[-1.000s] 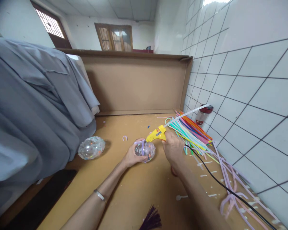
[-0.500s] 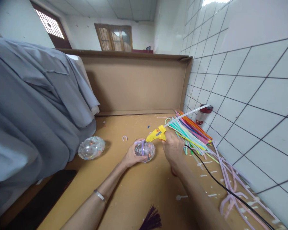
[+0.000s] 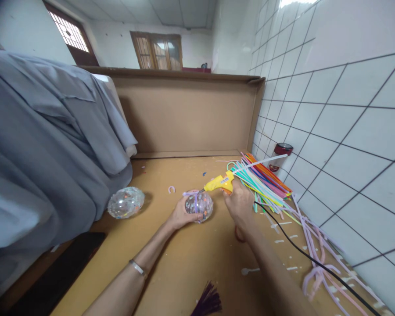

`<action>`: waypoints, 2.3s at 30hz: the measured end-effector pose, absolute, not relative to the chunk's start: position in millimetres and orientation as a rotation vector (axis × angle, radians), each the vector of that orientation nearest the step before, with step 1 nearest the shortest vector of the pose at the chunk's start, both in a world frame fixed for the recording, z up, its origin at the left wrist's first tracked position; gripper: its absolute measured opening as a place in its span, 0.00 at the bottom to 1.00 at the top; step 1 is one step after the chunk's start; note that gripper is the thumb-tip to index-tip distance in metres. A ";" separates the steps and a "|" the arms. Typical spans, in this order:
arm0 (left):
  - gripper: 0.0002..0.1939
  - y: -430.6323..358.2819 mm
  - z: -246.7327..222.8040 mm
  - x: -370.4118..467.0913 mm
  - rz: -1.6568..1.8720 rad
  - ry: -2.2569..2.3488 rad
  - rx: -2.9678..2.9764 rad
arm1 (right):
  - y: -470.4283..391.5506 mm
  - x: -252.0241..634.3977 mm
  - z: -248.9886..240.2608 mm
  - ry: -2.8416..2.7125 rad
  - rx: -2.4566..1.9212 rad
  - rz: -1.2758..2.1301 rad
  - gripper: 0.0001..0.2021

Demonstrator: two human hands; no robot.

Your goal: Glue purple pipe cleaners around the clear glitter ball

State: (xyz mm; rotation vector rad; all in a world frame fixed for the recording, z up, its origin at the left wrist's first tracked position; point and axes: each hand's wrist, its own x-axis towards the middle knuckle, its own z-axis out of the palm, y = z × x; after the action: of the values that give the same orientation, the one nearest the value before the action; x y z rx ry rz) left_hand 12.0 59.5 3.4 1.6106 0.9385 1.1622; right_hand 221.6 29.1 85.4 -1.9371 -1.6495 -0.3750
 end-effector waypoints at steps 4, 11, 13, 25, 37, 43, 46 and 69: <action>0.46 57.9 5.0 11.7 1.181 0.918 1.635 | 34.4 226.4 80.6 -1.594 -1.891 -0.344 0.10; 0.46 54.3 9.8 12.1 1.178 0.905 1.618 | 21.9 239.1 53.2 -1.503 -1.775 -0.329 0.16; 0.47 54.5 9.2 12.1 1.177 0.906 1.598 | 7.5 243.0 43.1 -1.513 -1.857 -0.311 0.16; 0.43 45.5 11.6 12.8 1.198 0.917 1.633 | -41.4 253.4 14.5 -1.738 -2.065 -0.809 0.12; 0.41 41.5 16.5 16.0 1.224 0.941 1.829 | -22.2 165.5 100.6 -2.048 -1.274 -0.254 0.11; 0.41 43.7 15.6 16.1 1.224 0.934 1.832 | -15.7 167.6 80.9 -1.961 -1.032 -0.056 0.12; 0.40 44.0 16.8 16.3 1.229 0.931 1.798 | -18.4 168.7 73.8 -1.895 -0.957 -0.033 0.13; 0.39 42.8 20.7 17.1 1.218 0.929 1.861 | -16.1 163.0 59.2 -1.779 -0.986 -0.071 0.12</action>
State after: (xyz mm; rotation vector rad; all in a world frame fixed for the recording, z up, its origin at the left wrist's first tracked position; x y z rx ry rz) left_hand 17.1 42.8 20.7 1.8613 0.9291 1.2177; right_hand 163.0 -16.1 59.2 -0.9863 -1.7792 -0.0705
